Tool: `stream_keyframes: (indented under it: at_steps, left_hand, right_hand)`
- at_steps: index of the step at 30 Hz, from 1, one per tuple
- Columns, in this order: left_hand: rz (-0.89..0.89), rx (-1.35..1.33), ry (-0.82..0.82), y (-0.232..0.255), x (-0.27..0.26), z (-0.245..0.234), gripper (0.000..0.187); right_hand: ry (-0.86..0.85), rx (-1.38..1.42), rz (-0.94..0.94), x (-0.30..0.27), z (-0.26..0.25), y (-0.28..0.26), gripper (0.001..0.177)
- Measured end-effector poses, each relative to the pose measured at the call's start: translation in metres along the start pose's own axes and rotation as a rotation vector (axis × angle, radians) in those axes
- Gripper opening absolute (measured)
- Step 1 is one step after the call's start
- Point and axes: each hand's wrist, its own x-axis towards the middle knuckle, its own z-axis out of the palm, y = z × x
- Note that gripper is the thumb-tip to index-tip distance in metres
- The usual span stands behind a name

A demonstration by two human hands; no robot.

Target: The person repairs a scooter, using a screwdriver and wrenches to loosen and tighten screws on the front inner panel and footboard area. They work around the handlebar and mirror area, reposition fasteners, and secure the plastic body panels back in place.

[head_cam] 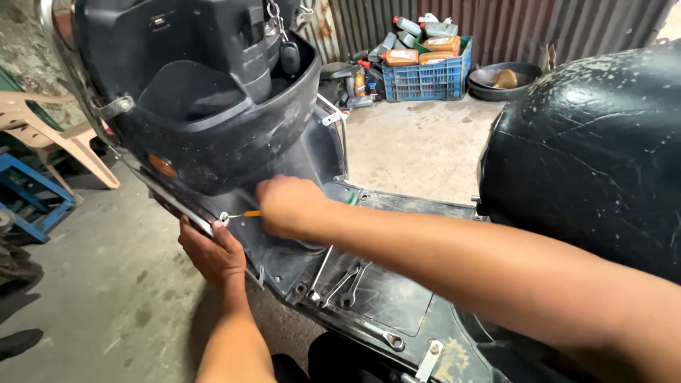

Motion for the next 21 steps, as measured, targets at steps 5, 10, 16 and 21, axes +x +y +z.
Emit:
stream_keyframes:
  at_steps: [5,10,16,21]
  left_hand:
    - [0.004,0.014,-0.016,-0.003,0.001,0.002,0.068]
    - [0.033,0.032,-0.027,-0.004,-0.001,0.002,0.068]
    - [0.03,0.045,-0.031,-0.004,-0.002,0.001,0.068]
    - [0.043,0.087,-0.02,-0.004,-0.004,0.007,0.069]
  right_hand:
    - [0.164,-0.047,-0.053,0.011,0.041,0.036,0.052]
    - [-0.34,-0.366,-0.221,-0.025,-0.05,-0.003,0.023]
    - [-0.181,0.148,0.279,0.009,0.035,0.052,0.07]
    - [-0.039,-0.109,0.061,-0.011,-0.008,0.028,0.044]
